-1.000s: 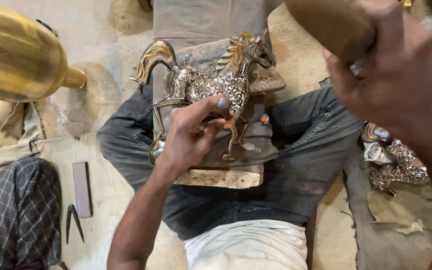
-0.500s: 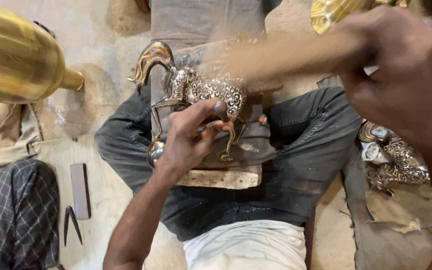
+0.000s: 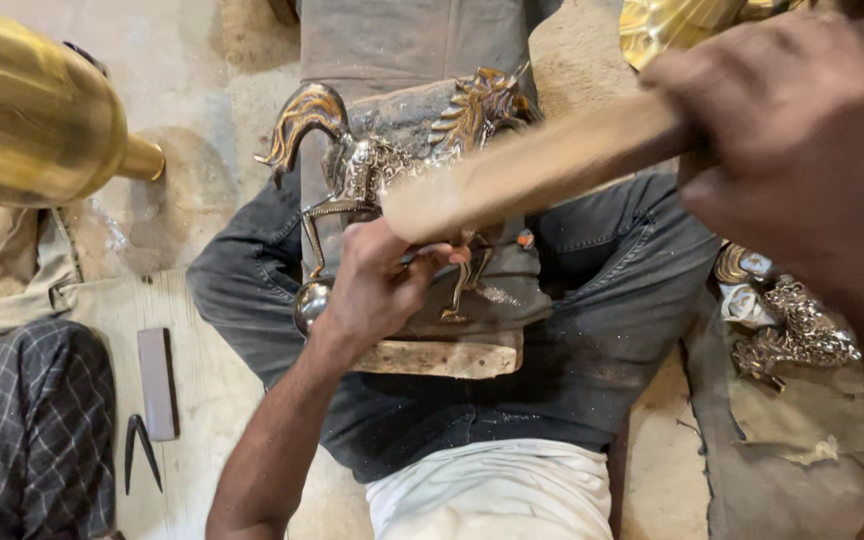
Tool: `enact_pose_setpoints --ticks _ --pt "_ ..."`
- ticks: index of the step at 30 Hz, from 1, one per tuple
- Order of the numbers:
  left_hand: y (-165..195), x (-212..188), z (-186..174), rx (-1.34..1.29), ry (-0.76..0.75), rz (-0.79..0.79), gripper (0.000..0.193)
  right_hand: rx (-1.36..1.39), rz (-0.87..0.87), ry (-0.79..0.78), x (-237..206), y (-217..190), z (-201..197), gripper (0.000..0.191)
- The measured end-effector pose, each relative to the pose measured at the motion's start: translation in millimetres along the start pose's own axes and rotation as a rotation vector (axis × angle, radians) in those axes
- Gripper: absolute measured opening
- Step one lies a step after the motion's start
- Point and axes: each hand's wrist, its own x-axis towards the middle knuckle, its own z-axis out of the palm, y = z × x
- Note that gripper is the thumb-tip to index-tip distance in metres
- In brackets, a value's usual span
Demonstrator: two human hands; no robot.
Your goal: The person sits on the floor with a brass horse figurine resting on a wooden board on their lap. They hold a punch/chisel against the figurine's surface and strike it with a wooden mallet, repositioning the punch repeatedly to work different spots, and turn the figurine to reach other sides.
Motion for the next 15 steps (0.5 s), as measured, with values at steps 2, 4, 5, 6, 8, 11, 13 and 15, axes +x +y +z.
enact_pose_setpoints --ticks 2,4,5,6,8,11,13,15 --pt "0.5 -0.4 -0.2 -0.012 -0.012 -0.005 0.053 0.023 -0.013 0.015 2.9 -4.6 -0.8 0.044" --pt "-0.3 -0.1 -0.4 -0.038 -0.027 -0.001 0.050 0.044 -0.029 0.042 4.9 -8.1 -0.2 0.042" --pt "-1.1 0.4 -0.2 -0.026 -0.022 0.009 0.052 0.049 -0.035 0.061 5.0 -8.9 0.1 0.041" --pt "-2.0 0.9 0.2 -0.014 -0.016 0.020 0.053 0.055 -0.043 0.080 5.0 -9.1 0.7 0.039" --pt "-2.9 -0.2 1.6 -0.017 -0.002 0.007 0.054 0.081 -0.010 0.054 3.7 -8.8 1.7 0.038" --pt "-3.2 -1.0 2.6 0.017 0.015 -0.009 0.051 0.123 0.039 0.013 2.1 -6.0 2.4 0.035" --pt "-2.5 -0.4 2.5 0.130 0.014 0.033 0.047 0.122 0.023 0.030 2.3 -4.0 2.1 0.036" --pt "-0.6 -0.3 2.2 0.031 -0.005 0.008 0.054 0.092 -0.042 0.080 2.1 -3.7 2.1 0.040"
